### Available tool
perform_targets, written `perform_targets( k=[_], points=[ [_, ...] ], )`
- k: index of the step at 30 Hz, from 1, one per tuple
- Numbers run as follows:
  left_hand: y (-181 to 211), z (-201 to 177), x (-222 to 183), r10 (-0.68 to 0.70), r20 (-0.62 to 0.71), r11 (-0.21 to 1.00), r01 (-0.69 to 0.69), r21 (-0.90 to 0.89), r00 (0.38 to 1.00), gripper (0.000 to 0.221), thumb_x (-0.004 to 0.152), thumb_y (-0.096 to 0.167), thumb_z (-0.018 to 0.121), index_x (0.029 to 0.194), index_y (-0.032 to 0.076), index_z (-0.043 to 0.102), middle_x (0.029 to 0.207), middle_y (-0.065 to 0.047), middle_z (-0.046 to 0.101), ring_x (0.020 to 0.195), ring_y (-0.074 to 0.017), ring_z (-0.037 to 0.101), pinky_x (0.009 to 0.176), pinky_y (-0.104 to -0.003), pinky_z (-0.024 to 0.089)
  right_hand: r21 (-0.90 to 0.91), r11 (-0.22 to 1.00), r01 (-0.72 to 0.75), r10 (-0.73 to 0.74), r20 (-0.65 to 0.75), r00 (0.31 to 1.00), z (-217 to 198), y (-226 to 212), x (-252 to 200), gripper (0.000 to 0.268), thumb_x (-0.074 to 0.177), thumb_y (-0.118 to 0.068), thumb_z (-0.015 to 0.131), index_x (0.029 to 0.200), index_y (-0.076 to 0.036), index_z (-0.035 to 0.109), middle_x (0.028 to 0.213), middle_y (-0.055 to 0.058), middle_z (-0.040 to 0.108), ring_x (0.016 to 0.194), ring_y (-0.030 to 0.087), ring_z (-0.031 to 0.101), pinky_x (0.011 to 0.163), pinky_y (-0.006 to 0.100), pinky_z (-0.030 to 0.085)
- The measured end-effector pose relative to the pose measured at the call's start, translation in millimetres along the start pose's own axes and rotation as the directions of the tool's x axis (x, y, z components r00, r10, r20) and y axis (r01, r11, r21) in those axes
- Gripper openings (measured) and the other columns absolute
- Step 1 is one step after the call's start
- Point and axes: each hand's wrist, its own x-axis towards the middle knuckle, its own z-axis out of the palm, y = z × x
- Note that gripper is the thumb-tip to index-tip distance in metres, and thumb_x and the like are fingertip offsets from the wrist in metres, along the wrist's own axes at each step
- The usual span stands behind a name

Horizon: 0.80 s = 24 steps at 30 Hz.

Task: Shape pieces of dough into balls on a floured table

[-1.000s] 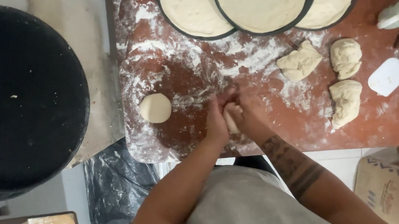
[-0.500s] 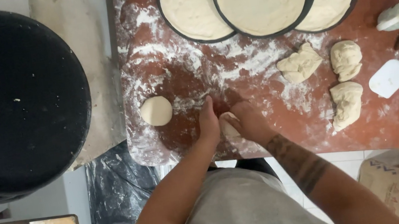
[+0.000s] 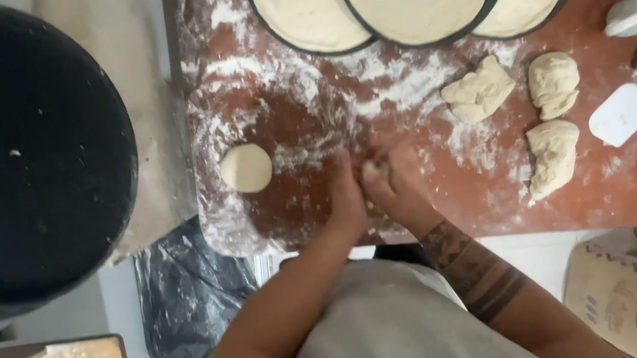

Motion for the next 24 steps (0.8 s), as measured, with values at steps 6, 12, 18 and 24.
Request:
perform_targets(
  k=[6, 12, 18, 24],
  points=[
    [8, -8, 5, -0.019, -0.027, 0.988, 0.023, 0.151, 0.999, 0.082, 0.105, 0.068, 0.030, 0.164, 0.012, 0.025, 0.168, -0.017, 0.023, 0.156, -0.0362, 0.020, 0.128, -0.053, 0.012, -0.398, 0.914, 0.083, -0.148, -0.137, 0.979, -10, 20, 14, 0.035, 0.094, -0.034, 0.060, 0.106, -0.001, 0.057, 0.107, 0.022, 0.056, 0.111, 0.043, 0.056, 0.101, 0.049, 0.039],
    [-1, -2, 1, 0.037, 0.132, 0.999, -0.034, -0.025, 0.991, 0.073, 0.111, 0.059, 0.025, 0.160, 0.006, 0.034, 0.163, -0.022, 0.033, 0.153, -0.0429, 0.026, 0.127, -0.058, 0.015, -0.777, 0.627, 0.060, -0.324, -0.191, 0.927, 23, 110, -23, 0.048, 0.099, -0.056, 0.064, 0.086, -0.010, 0.056, 0.091, 0.011, 0.053, 0.092, 0.035, 0.060, 0.083, 0.041, 0.049],
    [17, -7, -13, 0.019, -0.034, 0.995, -0.015, 0.103, 0.999, 0.078, 0.106, 0.061, 0.040, 0.157, 0.001, 0.039, 0.165, -0.024, 0.030, 0.155, -0.0373, 0.024, 0.129, -0.051, 0.015, -0.361, 0.932, -0.022, 0.033, 0.023, 0.999, -13, -43, -9, 0.027, 0.099, -0.043, 0.062, 0.100, -0.016, 0.059, 0.084, 0.013, 0.061, 0.083, 0.039, 0.066, 0.070, 0.051, 0.052],
    [-91, -51, 72, 0.101, 0.062, 0.990, -0.107, 0.094, 0.993, 0.077, 0.107, 0.070, 0.030, 0.100, 0.004, 0.070, 0.091, -0.019, 0.070, 0.099, -0.0344, 0.066, 0.104, -0.050, 0.044, -0.661, 0.749, -0.041, 0.093, 0.044, 0.995, 27, 53, -9, 0.050, 0.105, -0.049, 0.048, 0.076, -0.011, 0.060, 0.073, 0.013, 0.059, 0.083, 0.035, 0.065, 0.076, 0.048, 0.050]
  ],
)
